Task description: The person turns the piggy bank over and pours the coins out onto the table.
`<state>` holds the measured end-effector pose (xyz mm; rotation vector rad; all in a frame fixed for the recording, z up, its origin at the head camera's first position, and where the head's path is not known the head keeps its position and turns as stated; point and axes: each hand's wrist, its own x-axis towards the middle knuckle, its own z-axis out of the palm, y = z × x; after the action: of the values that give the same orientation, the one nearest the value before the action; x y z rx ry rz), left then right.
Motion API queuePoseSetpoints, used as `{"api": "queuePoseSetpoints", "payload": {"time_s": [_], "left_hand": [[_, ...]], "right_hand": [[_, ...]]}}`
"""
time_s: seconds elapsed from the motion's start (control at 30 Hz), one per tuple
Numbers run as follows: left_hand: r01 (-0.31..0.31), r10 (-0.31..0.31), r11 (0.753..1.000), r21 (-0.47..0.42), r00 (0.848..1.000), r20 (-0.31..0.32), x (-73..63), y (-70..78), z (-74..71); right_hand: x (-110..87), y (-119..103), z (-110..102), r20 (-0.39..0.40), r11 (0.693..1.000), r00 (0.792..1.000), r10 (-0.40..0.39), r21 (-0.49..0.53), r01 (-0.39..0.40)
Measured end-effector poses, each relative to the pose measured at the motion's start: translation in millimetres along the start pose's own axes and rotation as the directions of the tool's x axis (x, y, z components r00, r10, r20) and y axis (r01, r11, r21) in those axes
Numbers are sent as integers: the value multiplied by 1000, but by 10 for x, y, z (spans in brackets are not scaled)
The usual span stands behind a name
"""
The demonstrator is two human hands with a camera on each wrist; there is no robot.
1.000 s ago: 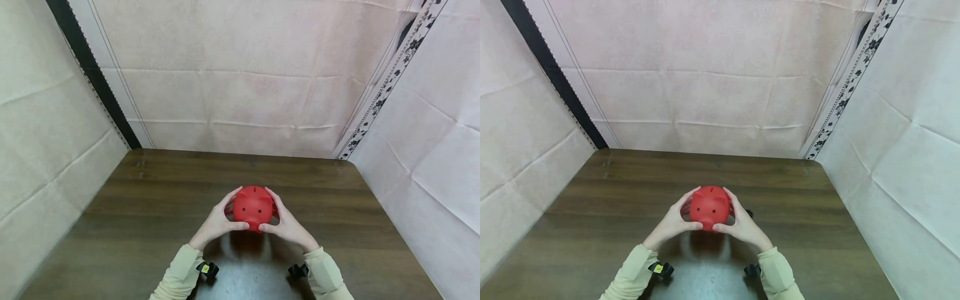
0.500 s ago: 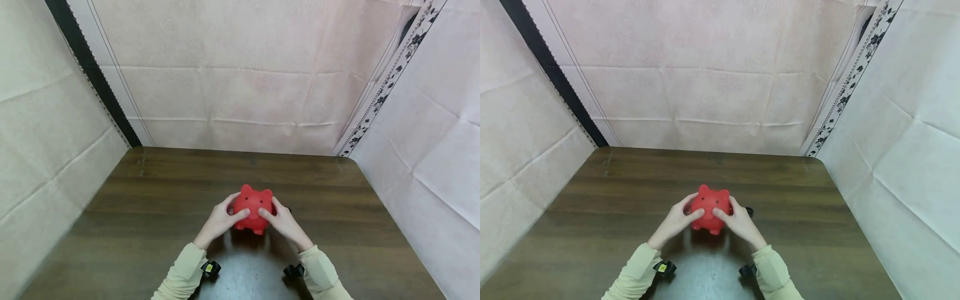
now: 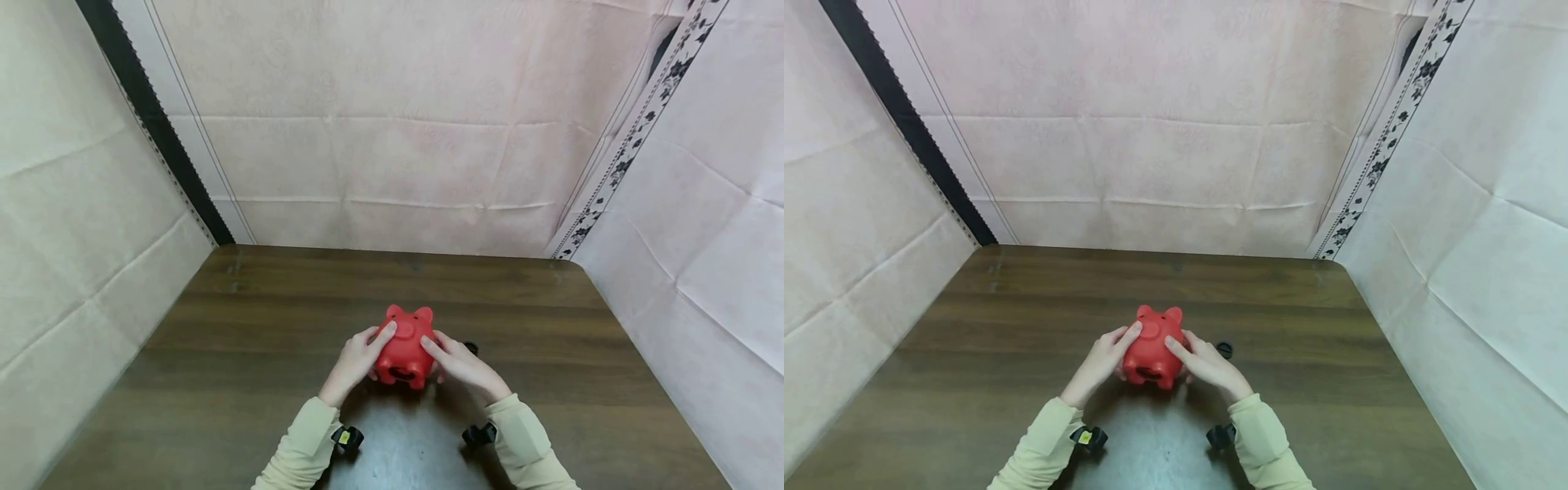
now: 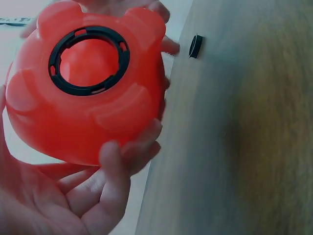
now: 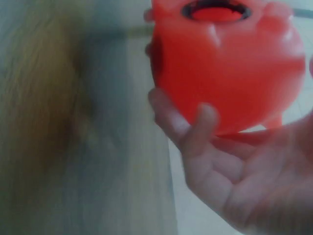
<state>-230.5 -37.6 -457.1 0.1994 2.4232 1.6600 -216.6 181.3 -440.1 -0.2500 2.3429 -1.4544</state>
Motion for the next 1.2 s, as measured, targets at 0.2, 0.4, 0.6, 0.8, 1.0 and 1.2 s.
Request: {"api": "queuePoseSetpoints", "payload": {"time_s": [0.2,0.4,0.6,0.8,1.0,1.2], "left_hand": [[-87,82,995,43,990,118,31,47,-66],[-266,245,961,76,946,214,72,171,-169],[-493,465,860,135,864,195,77,213,-200],[-629,622,737,247,774,116,88,166,-182],[-712,736,632,306,675,52,252,-8,-110],[-764,807,545,346,590,33,388,-103,-112]], "right_hand": [[-1,8,-46,52,986,997,-54,160,45],[18,-16,-119,-47,980,981,-190,53,192],[52,-67,-120,-79,824,838,-539,-253,506],[112,-107,-69,-70,648,692,-718,-430,629],[244,-29,-16,-80,508,584,-808,-597,620],[401,36,-10,-48,351,454,-890,-707,614]]}}
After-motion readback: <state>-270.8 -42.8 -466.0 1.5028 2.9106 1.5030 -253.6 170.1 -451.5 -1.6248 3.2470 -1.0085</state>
